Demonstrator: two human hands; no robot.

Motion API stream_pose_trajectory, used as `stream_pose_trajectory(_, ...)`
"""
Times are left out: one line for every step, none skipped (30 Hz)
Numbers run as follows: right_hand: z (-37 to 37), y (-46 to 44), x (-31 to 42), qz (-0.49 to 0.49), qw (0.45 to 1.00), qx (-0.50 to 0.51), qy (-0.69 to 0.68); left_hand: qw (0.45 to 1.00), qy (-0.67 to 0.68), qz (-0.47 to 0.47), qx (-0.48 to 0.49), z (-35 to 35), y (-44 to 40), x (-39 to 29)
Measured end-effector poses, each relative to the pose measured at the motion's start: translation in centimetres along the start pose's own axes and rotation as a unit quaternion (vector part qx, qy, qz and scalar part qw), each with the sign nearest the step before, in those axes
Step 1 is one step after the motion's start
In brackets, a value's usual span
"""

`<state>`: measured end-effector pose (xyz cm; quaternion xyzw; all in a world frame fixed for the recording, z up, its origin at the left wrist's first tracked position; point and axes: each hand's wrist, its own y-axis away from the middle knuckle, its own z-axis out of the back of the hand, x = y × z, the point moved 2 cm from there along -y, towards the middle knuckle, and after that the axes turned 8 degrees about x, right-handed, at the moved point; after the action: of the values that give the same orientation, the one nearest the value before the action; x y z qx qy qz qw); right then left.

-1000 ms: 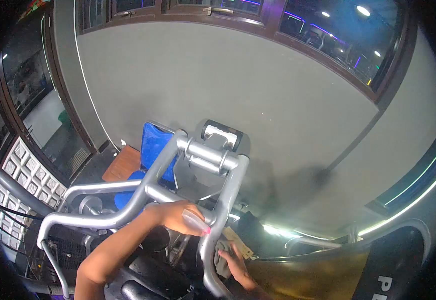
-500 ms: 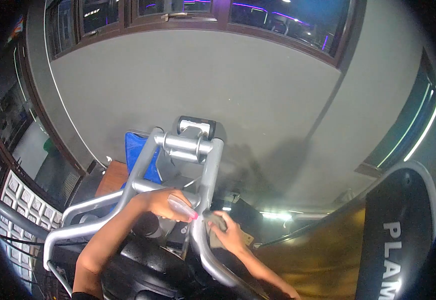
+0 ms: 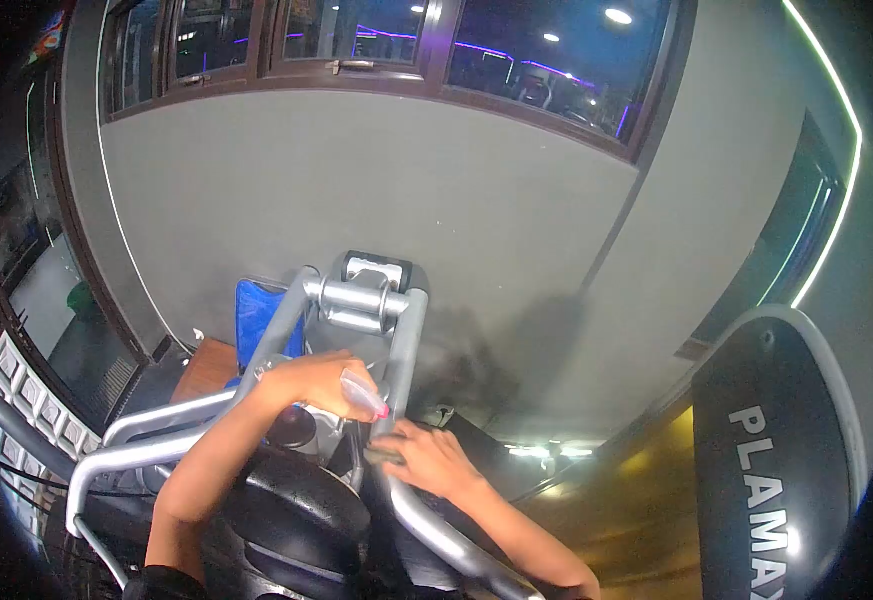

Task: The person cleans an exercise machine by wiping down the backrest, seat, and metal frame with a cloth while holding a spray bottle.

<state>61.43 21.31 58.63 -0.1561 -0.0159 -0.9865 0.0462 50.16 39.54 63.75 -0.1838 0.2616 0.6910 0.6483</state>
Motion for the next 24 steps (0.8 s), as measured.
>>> stream_pose_trajectory(0.0,-1.0,0.1,0.002,1.0,-0.003,0.002,0.999,-0.036,-0.013,-0.006,0.3,0.1,-0.4)
stream_pose_trajectory(-0.1,-1.9,0.1,-0.015,0.999,0.015,0.037,0.999,-0.04,-0.013,-0.006,0.4,0.2,-0.7)
stream_pose_trajectory(0.2,-2.6,0.5,-0.032,0.996,0.034,0.072,0.998,-0.058,0.005,-0.006,0.4,0.3,-0.9)
stream_pose_trajectory(0.8,-2.8,1.1,-0.031,0.993,0.072,0.084,0.997,-0.075,0.024,-0.006,0.5,0.3,-1.2)
stream_pose_trajectory(1.2,-2.6,1.5,-0.031,0.994,0.07,0.082,0.997,-0.077,0.025,-0.004,0.6,0.3,-1.7)
stream_pose_trajectory(1.4,-2.4,1.8,0.009,0.992,0.093,0.085,0.993,-0.087,0.083,0.009,0.7,0.4,-2.2)
stream_pose_trajectory(1.5,-2.0,2.4,0.049,0.988,0.116,0.087,0.985,-0.096,0.141,0.022,0.8,0.6,-2.7)
stream_pose_trajectory(1.7,-1.6,3.1,0.055,0.984,0.147,0.085,0.985,-0.097,0.143,0.024,0.9,0.8,-3.3)
stream_pose_trajectory(1.1,-1.2,3.1,0.056,0.984,0.146,0.081,0.985,-0.077,0.152,0.025,1.0,1.0,-4.0)
stream_pose_trajectory(0.2,-0.4,3.1,0.08,0.977,0.168,0.101,0.985,-0.056,0.16,0.026,1.1,1.2,-4.6)
stream_pose_trajectory(-0.4,0.0,3.2,0.105,0.969,0.189,0.122,0.985,-0.057,0.162,0.028,1.4,1.5,-5.3)
stream_pose_trajectory(-0.3,0.2,3.5,0.124,0.972,0.146,0.14,0.985,-0.05,0.159,0.055,1.5,1.7,-6.0)
stream_pose_trajectory(-0.5,-0.1,3.6,0.123,0.972,0.145,0.137,0.984,-0.043,0.156,0.081,1.6,1.9,-6.2)
stream_pose_trajectory(-0.7,-0.8,3.6,0.102,0.975,0.13,0.152,0.983,-0.044,0.156,0.084,1.6,2.1,-6.3)
stream_pose_trajectory(-0.9,-1.6,3.5,0.08,0.976,0.115,0.166,0.98,-0.058,0.16,0.1,1.6,2.3,-6.3)
stream_pose_trajectory(-1.2,-2.6,3.3,0.061,0.979,0.092,0.172,0.977,-0.074,0.164,0.115,1.6,2.6,-6.4)
stream_pose_trajectory(-1.7,-3.2,3.1,0.062,0.98,0.09,0.169,0.976,-0.076,0.166,0.117,1.6,3.0,-6.6)
stream_pose_trajectory(-1.9,-3.8,3.0,0.037,0.98,0.026,0.192,0.977,-0.045,0.177,0.112,1.7,3.7,-7.0)
stream_pose_trajectory(-2.2,-4.4,2.8,0.012,0.976,-0.038,0.213,0.976,-0.015,0.188,0.105,1.9,4.3,-7.4)
stream_pose_trajectory(-2.6,-5.1,2.7,0.002,0.979,-0.034,0.201,0.976,-0.018,0.19,0.107,2.0,4.8,-7.7)
stream_pose_trajectory(-3.0,-5.5,2.8,0.002,0.979,-0.036,0.199,0.979,-0.017,0.182,0.095,2.2,5.4,-7.9)
stream_pose_trajectory(-3.6,-5.7,2.9,0.024,0.972,0.005,0.235,0.981,-0.016,0.174,0.082,2.4,5.9,-8.2)
stream_pose_trajectory(-3.5,-5.8,3.6,0.045,0.961,0.046,0.27,0.981,-0.018,0.175,0.083,2.7,6.5,-8.6)
stream_pose_trajectory(-3.2,-5.6,4.3,0.063,0.955,0.047,0.287,0.98,0.02,0.186,0.073,3.1,7.1,-9.2)
